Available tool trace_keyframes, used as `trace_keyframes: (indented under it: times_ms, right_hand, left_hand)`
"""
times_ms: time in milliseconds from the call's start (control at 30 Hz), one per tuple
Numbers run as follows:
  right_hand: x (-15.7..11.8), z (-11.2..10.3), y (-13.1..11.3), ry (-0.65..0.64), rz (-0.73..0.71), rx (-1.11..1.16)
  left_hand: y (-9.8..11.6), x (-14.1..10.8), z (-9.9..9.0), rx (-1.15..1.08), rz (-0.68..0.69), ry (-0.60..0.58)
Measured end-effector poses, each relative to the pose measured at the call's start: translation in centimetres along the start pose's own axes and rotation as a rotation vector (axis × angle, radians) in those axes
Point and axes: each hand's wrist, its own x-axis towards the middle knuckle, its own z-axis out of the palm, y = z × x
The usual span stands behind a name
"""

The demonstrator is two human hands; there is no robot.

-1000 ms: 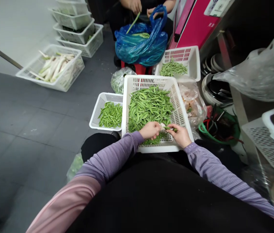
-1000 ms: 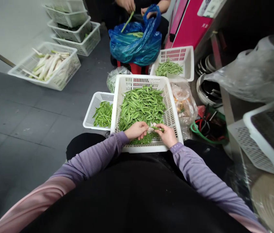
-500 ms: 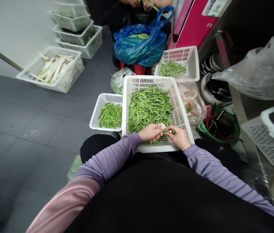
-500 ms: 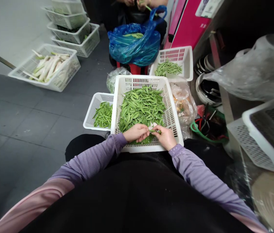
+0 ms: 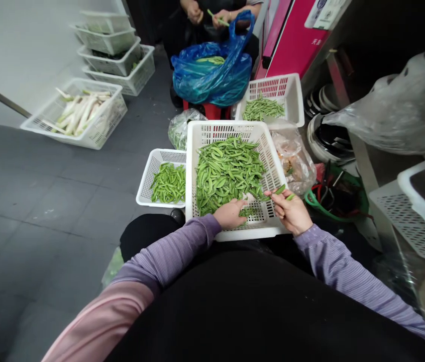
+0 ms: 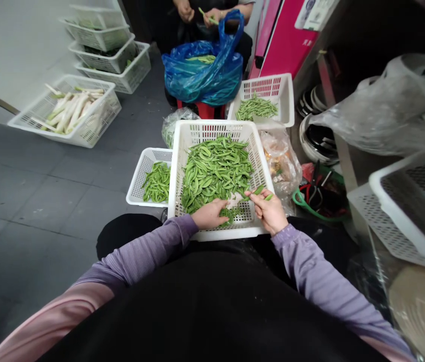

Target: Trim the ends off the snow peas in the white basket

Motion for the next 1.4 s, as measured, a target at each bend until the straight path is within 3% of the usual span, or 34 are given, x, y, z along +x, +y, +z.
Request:
trace_keyframes:
  times_ms: [67, 133, 267, 333, 400, 467, 567, 667, 733, 800, 867, 933, 1000, 1067, 1100, 1167, 1233, 1333, 1400]
  right_hand:
    - [-0.3, 0.1, 0.7, -0.039, 0.012, -0.088]
    - [-0.7, 0.4, 1.3, -0.042, -0.051, -0.264]
    - [-1.3, 0.7, 0.8, 0.013, -0.51, -0.937]
    - [-1.3, 0.5, 0.4, -0.185, -0.701, -1.231]
    - [-1.0, 0.4, 0.3, -0.431, -0.741, -1.364]
    - [-0.6, 0.4, 0.5, -0.468, -0.662, -1.321]
    - [-0.3, 1.2, 1.2, -0.28, -0.503, -1.072]
    - [-1.2, 2.9, 2.5, -0.143, -0.451, -0.877]
    - [-1.8, 3.9, 3.5, -0.042, -0.453, -0.803]
    - [-1.3, 4.1, 4.3, 0.072, -0.461, -0.728]
    - [0.5, 3.0, 4.4, 0.176, -0.429, -0.599]
    - [3.6, 1.1, 3.8, 0.303, -0.343, -0.488]
    - [7.0, -0.8, 2.9, 0.477, -0.253, -0.625]
    - [9.8, -1.7, 2.3, 0.389, -0.2, -1.018]
    - [10.8, -1.7, 2.2, 0.268, -0.179, -1.22]
    - [12.0, -1.0, 2.4, -0.003, -0.143, -1.548]
    - [12.4, 0.1, 2.9, -0.165, -0.113, -1.732]
    - [11.7, 0.5, 2.9, -0.105, -0.067, -1.766]
    - [10.4, -0.3, 2.5, -0.036, 0.016, -1.595]
  left_hand:
    - [0.8, -0.1, -0.6, -0.097, 0.109, 0.046]
    - [1.5, -0.1, -1.1, -0.096, 0.158, -0.021]
    - [1.7, -0.3, -1.2, 0.137, 0.122, -0.098]
    - [1.5, -0.4, -1.2, 0.218, 0.124, -0.093]
    - [1.2, -0.5, -1.3, 0.215, 0.147, -0.059]
    - [0.9, -0.5, -1.4, 0.105, 0.166, 0.044]
    - [0.8, -0.5, -1.4, -0.264, 0.14, 0.227]
    - [1.1, -0.5, -1.0, -0.672, 0.043, 0.28]
    - [1.4, -0.4, -0.7, -0.783, 0.001, 0.299]
    - [1.5, -0.2, -0.6, -0.67, 0.027, 0.305]
    - [1.4, 0.0, -0.6, -0.393, 0.049, 0.261]
    - [1.2, 0.1, -0.4, -0.106, 0.022, 0.145]
    - [0.9, 0.0, 0.0, 0.077, -0.01, 0.004]
    - [0.6, -0.1, 0.5, 0.177, 0.009, -0.102]
    - [0.5, -0.1, 0.7, 0.213, 0.022, -0.112]
    - [0.3, -0.1, 0.7, 0.257, 0.047, -0.066]
    - [0.2, 0.1, 0.5, 0.251, 0.065, -0.038]
    - [0.0, 0.4, 0.1, 0.228, 0.011, -0.082]
    - [0.0, 0.6, 0.0, 0.231, -0.05, -0.062]
